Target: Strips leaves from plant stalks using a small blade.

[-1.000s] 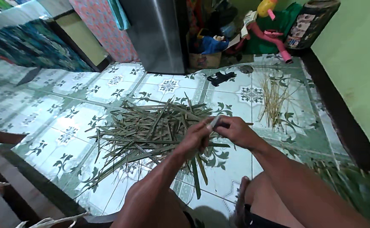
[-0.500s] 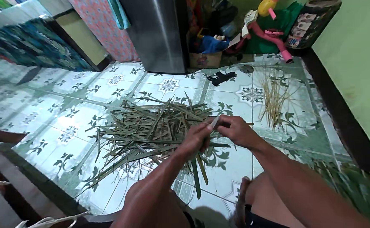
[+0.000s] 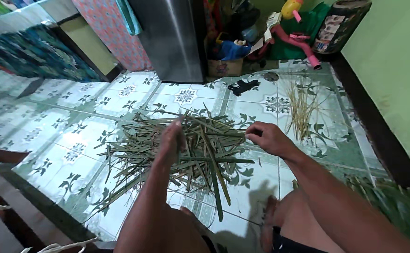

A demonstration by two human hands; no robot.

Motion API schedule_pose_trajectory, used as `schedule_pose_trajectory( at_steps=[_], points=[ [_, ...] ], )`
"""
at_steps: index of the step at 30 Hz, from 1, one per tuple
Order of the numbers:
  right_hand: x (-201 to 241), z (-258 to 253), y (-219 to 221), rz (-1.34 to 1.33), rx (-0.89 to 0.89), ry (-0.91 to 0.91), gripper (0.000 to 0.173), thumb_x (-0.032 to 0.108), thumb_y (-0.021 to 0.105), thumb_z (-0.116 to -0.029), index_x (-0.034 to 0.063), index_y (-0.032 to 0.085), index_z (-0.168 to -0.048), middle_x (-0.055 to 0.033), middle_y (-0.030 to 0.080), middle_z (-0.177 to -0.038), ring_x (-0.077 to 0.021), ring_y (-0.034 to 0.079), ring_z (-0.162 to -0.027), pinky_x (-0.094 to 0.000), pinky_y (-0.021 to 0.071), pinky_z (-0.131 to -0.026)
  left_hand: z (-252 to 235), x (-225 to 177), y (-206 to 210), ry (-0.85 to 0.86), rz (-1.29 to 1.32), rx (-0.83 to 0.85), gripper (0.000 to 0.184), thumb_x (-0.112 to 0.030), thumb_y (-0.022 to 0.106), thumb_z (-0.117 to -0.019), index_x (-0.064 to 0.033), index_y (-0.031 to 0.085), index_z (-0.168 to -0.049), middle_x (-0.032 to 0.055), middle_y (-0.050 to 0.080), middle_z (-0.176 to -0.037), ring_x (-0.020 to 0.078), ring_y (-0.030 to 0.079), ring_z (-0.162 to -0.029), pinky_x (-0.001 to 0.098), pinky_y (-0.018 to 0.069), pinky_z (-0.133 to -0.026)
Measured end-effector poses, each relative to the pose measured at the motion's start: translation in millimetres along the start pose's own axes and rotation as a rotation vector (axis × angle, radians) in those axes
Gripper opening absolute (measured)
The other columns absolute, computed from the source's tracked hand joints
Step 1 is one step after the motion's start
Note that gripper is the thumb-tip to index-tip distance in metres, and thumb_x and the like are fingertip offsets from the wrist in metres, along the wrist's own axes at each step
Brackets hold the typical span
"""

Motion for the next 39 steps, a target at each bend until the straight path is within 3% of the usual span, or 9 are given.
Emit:
schedule_pose_trajectory(
  at_steps=[7,13,17,21,24,28,31,34,39],
  points=[
    [31,5,36,-0.343,0.076,0.020,0.012,0.012,0.063,-0.0943,0.0045,0.070,-0.101,0.0003,0.067,-0.084,-0.0041,0.060,-0.064,-0.0223,0.0534,-0.060,28,25,106,-0.061,-0.121,0.399,0.046,-0.022,0.044,-0.1090,-0.0095,0.044,-0.153,0.0004,0.056,-0.067,0.0083,0.050,-0.049,0.0241,0.0458,-0.046],
    [13,8,16,-0.413,0.166,0.072,0.007,0.013,0.064,-0.0949,0.0076,0.068,-0.097,0.0038,0.061,-0.075,-0.0027,0.052,-0.056,-0.0196,0.0447,-0.051,-11,-1,18,-0.019,0.221,-0.121,0.036,-0.034,0.038,-0.1102,-0.0161,0.055,-0.136,-0.0057,0.051,-0.063,0.0025,0.047,-0.044,0.0176,0.0445,-0.042],
    [-9,-2,-4,0.143,0.161,-0.029,0.019,0.014,0.059,-0.1002,0.0005,0.072,-0.104,-0.0136,0.068,-0.098,-0.0218,0.066,-0.084,-0.0404,0.0554,-0.080,-12,-12,-29,0.137,0.106,-0.218,0.040,-0.032,0.035,-0.1109,-0.0160,0.049,-0.145,-0.0044,0.050,-0.062,0.0057,0.048,-0.044,0.0213,0.0458,-0.041],
    [-22,-15,7,0.503,0.442,0.061,0.020,0.014,0.059,-0.1005,0.0043,0.074,-0.108,-0.0191,0.069,-0.110,-0.0384,0.064,-0.109,-0.0601,0.0487,-0.096,8,-2,10,-0.063,-0.539,0.302,0.046,-0.024,0.048,-0.1067,-0.0155,0.046,-0.152,0.0026,0.059,-0.072,0.0099,0.054,-0.053,0.0269,0.0496,-0.051],
    [-13,-18,28,0.590,0.590,0.000,0.019,0.016,0.061,-0.0999,0.0077,0.075,-0.110,-0.0174,0.069,-0.113,-0.0375,0.063,-0.112,-0.0599,0.0461,-0.100,14,45,59,-0.298,-1.036,0.722,0.056,-0.038,0.056,-0.1053,-0.0174,0.043,-0.156,0.0193,0.070,-0.114,0.0299,0.070,-0.088,0.0526,0.0568,-0.081],
    [2,-13,49,0.673,0.642,-0.144,0.019,0.017,0.062,-0.0986,0.0103,0.075,-0.111,-0.0143,0.069,-0.113,-0.0347,0.063,-0.111,-0.0601,0.0403,-0.104,21,104,86,-0.448,-1.110,0.965,0.037,-0.037,0.048,-0.1080,-0.0069,0.066,-0.118,0.0108,0.064,-0.081,0.0191,0.057,-0.060,0.0390,0.0489,-0.057],
    [19,-1,48,0.516,0.295,-0.466,0.017,0.017,0.063,-0.0975,0.0051,0.075,-0.103,-0.0147,0.070,-0.115,-0.0330,0.064,-0.116,-0.0620,0.0316,-0.117,12,102,80,-0.510,-0.985,0.848,0.039,-0.038,0.046,-0.1088,-0.0059,0.068,-0.111,0.0040,0.065,-0.076,0.0096,0.050,-0.053,0.0281,0.0414,-0.050],
    [25,2,40,0.270,-0.126,-0.596,0.023,0.022,0.059,-0.0999,0.0059,0.075,-0.100,-0.0111,0.071,-0.114,-0.0255,0.066,-0.112,-0.0490,0.0473,-0.109,-7,78,62,-0.420,-0.674,0.571,0.037,-0.036,0.045,-0.1086,-0.0061,0.067,-0.111,0.0011,0.070,-0.079,0.0040,0.048,-0.048,0.0218,0.0390,-0.046],
    [2,-11,45,0.139,0.122,-0.140,0.038,0.026,0.055,-0.1042,-0.0014,0.065,-0.129,-0.0209,0.066,-0.125,-0.0317,0.066,-0.113,-0.0477,0.0509,-0.102,-19,46,59,-0.282,-0.104,0.297,0.041,-0.030,0.036,-0.1112,-0.0031,0.062,-0.128,0.0038,0.070,-0.083,0.0042,0.050,-0.048,0.0186,0.0419,-0.043]
  ],
)
Point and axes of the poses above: each hand's wrist, its own z-axis away from the middle knuckle, its own y-axis out of the palm, x = y × z, the point moved 3 cm from there along -z, towards the middle knuckle
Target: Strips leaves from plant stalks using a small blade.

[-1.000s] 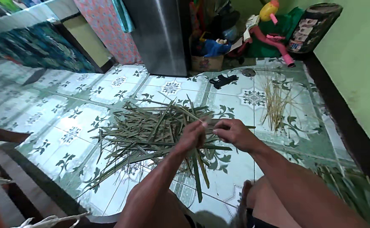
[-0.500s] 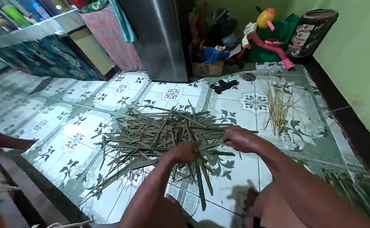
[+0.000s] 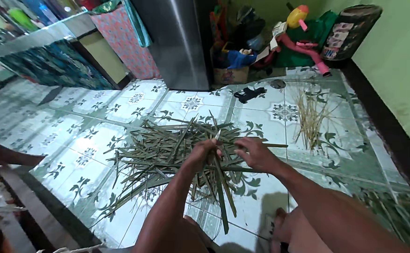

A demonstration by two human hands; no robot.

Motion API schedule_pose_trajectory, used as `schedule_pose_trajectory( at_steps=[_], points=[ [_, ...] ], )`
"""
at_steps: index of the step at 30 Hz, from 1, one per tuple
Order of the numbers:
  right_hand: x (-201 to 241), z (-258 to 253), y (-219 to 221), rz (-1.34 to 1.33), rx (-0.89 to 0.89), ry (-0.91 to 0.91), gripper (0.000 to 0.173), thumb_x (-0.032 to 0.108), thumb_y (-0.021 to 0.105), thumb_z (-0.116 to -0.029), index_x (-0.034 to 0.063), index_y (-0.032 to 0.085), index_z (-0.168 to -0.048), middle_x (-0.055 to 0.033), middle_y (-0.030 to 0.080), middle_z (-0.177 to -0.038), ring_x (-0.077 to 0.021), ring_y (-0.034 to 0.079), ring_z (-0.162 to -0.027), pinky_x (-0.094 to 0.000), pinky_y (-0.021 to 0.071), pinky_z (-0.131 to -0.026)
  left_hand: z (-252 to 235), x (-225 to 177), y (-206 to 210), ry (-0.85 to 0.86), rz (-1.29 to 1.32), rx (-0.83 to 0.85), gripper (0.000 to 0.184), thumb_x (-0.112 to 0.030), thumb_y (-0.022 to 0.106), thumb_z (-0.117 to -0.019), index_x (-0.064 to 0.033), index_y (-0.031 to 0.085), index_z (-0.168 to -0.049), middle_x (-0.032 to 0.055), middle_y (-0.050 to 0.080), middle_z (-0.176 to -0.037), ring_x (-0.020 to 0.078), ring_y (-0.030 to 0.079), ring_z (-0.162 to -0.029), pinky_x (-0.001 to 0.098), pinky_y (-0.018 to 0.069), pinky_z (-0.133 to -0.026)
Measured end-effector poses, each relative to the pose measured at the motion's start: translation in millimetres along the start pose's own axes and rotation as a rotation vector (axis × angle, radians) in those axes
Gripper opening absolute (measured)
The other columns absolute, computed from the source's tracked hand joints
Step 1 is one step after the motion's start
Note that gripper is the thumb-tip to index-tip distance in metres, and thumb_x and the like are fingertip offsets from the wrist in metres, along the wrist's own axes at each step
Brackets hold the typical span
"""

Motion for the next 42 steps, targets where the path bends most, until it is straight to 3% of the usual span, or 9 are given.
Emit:
schedule_pose_trajectory(
  at_steps=[5,8,16,22,27,32,34,38,42],
  points=[
    [7,-5,8,-0.242,0.113,0.122,0.029,0.026,0.054,-0.1055,0.0017,0.067,-0.117,-0.0109,0.069,-0.096,-0.0167,0.068,-0.079,-0.0364,0.0588,-0.077,9,-11,24,0.087,0.119,0.056,0.042,-0.028,0.034,-0.1106,-0.0013,0.061,-0.128,0.0037,0.068,-0.077,0.0047,0.052,-0.048,0.0188,0.0441,-0.044],
    [9,-1,5,-0.324,0.122,0.133,0.025,0.021,0.051,-0.1060,0.0031,0.068,-0.103,-0.0029,0.061,-0.077,-0.0078,0.057,-0.060,-0.0262,0.0519,-0.060,13,-12,30,0.100,0.083,0.105,0.041,-0.027,0.035,-0.1098,-0.0016,0.062,-0.127,0.0017,0.065,-0.071,0.0041,0.051,-0.047,0.0182,0.0427,-0.044],
    [10,7,-4,-0.337,0.186,0.087,0.030,0.021,0.046,-0.1090,0.0042,0.070,-0.112,0.0013,0.062,-0.077,-0.0028,0.052,-0.057,-0.0204,0.0463,-0.055,31,-35,-35,0.314,0.447,-0.122,0.044,-0.035,0.035,-0.1097,-0.0114,0.051,-0.144,-0.0016,0.057,-0.061,0.0041,0.051,-0.042,0.0181,0.0461,-0.042],
    [19,11,2,-0.287,0.181,0.031,0.031,0.021,0.044,-0.1091,0.0045,0.069,-0.105,0.0030,0.063,-0.075,-0.0019,0.051,-0.055,-0.0200,0.0463,-0.053,38,-27,16,0.153,0.025,0.067,0.041,-0.025,0.038,-0.1101,-0.0043,0.057,-0.140,0.0007,0.064,-0.071,0.0045,0.051,-0.049,0.0190,0.0433,-0.045],
    [0,21,-18,-0.204,0.173,0.072,0.031,0.021,0.045,-0.1089,0.0035,0.070,-0.114,0.0004,0.066,-0.078,-0.0047,0.054,-0.056,-0.0239,0.0492,-0.055,44,-47,-48,0.314,0.253,-0.230,0.042,-0.030,0.038,-0.1095,-0.0094,0.055,-0.141,-0.0020,0.061,-0.068,0.0025,0.051,-0.047,0.0167,0.0445,-0.044],
    [-34,31,-64,-0.108,-0.167,0.204,0.034,0.021,0.044,-0.1081,-0.0018,0.067,-0.119,-0.0115,0.066,-0.086,-0.0159,0.056,-0.061,-0.0384,0.0523,-0.060,41,-19,-127,0.287,0.337,-0.676,0.040,-0.039,0.040,-0.1104,-0.0140,0.056,-0.137,-0.0011,0.058,-0.067,0.0058,0.051,-0.047,0.0204,0.0456,-0.043],
    [-34,35,-89,-0.185,-0.354,0.255,0.032,0.018,0.047,-0.1055,-0.0016,0.065,-0.122,-0.0072,0.062,-0.082,-0.0106,0.053,-0.059,-0.0320,0.0498,-0.057,43,0,-146,0.207,0.195,-0.762,0.038,-0.036,0.043,-0.1101,-0.0091,0.060,-0.131,0.0009,0.059,-0.068,0.0088,0.053,-0.048,0.0237,0.0471,-0.043],
    [-35,72,-155,-0.498,-0.835,0.239,0.021,0.007,0.050,-0.1001,-0.0009,0.060,-0.117,0.0019,0.060,-0.079,-0.0056,0.058,-0.060,-0.0256,0.0548,-0.061,31,20,-164,0.205,0.063,-0.724,0.035,-0.033,0.045,-0.1096,-0.0075,0.063,-0.125,0.0012,0.063,-0.071,0.0115,0.060,-0.053,0.0285,0.0529,-0.047],
    [-77,141,-184,-0.274,-0.976,0.422,0.023,0.013,0.059,-0.1008,0.0004,0.064,-0.119,-0.0092,0.065,-0.100,-0.0148,0.062,-0.080,-0.0368,0.0549,-0.078,32,17,-166,0.258,-0.090,-0.613,0.036,-0.030,0.039,-0.1112,-0.0065,0.061,-0.128,-0.0013,0.064,-0.069,0.0093,0.061,-0.051,0.0259,0.0521,-0.044]
  ],
)
Point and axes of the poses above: each hand's wrist, its own z-axis away from the middle knuckle, its own y-axis out of the palm, x = y × z, the point moved 3 cm from there along -z, towards the middle knuckle
